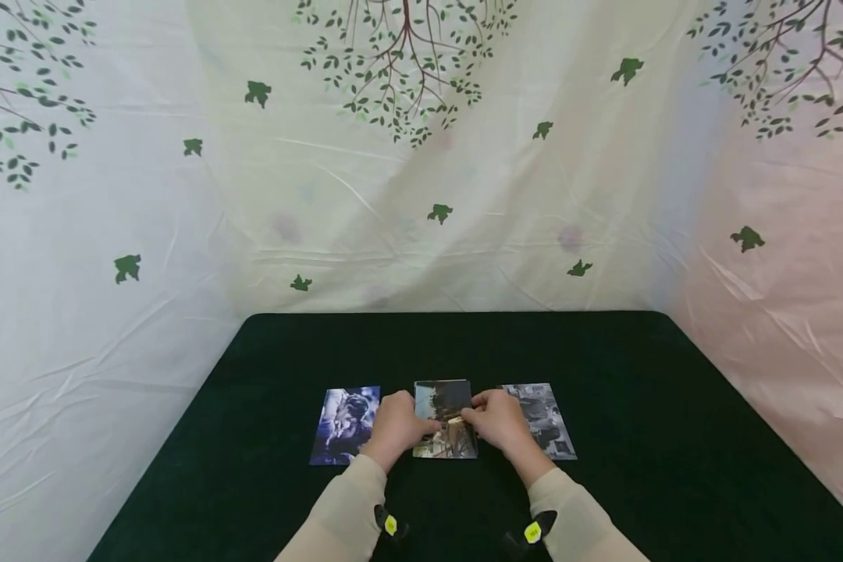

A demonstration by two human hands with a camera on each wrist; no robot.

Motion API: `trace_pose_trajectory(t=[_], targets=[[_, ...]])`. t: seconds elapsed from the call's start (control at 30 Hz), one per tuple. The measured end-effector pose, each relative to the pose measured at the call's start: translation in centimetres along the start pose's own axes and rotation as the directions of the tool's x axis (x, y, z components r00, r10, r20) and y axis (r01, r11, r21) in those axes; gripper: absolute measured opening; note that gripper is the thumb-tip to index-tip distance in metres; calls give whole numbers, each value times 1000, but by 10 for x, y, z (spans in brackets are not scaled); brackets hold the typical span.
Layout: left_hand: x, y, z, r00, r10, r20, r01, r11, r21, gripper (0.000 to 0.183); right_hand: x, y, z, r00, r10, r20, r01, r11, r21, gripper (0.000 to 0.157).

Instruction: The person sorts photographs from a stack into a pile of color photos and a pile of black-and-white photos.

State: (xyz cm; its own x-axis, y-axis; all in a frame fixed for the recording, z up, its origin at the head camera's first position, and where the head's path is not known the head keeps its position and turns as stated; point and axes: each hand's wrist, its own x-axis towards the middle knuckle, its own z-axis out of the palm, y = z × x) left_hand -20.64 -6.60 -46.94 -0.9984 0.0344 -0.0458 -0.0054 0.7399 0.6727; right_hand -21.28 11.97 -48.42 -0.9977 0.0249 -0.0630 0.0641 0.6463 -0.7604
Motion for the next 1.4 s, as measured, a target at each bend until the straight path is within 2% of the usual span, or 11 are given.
trace_pose_trajectory(t=[0.1, 0.23, 0.6, 0.8, 1.1, 1.4], targets=[[-1, -1, 3, 1000, -26, 5, 26, 1000, -1, 45, -1, 3, 1, 1000, -12, -6, 12, 1000, -6, 28], [1, 1, 3, 1000, -29, 4, 29, 1000, 10, 44, 0, 3, 1, 1000, -15, -13, 15, 1000, -12, 28], [5, -4, 2, 999, -35, 14, 35, 999, -12, 38, -1, 0, 1, 1000, 28, 1, -28, 1000, 12, 28], [7, -4, 1, 998, -53, 19, 53, 999, -13, 41, -2, -2, 0, 999, 52, 9, -52, 998, 30, 28], [7, -5, 0, 998, -60, 0, 60, 998, -23, 48, -2, -1, 2, 999, 41, 3, -41, 999, 29, 29], [10, -6, 1, 997, -74, 25, 75, 995, -60, 45, -1, 0, 2, 999, 51, -8, -51, 999, 10, 29]])
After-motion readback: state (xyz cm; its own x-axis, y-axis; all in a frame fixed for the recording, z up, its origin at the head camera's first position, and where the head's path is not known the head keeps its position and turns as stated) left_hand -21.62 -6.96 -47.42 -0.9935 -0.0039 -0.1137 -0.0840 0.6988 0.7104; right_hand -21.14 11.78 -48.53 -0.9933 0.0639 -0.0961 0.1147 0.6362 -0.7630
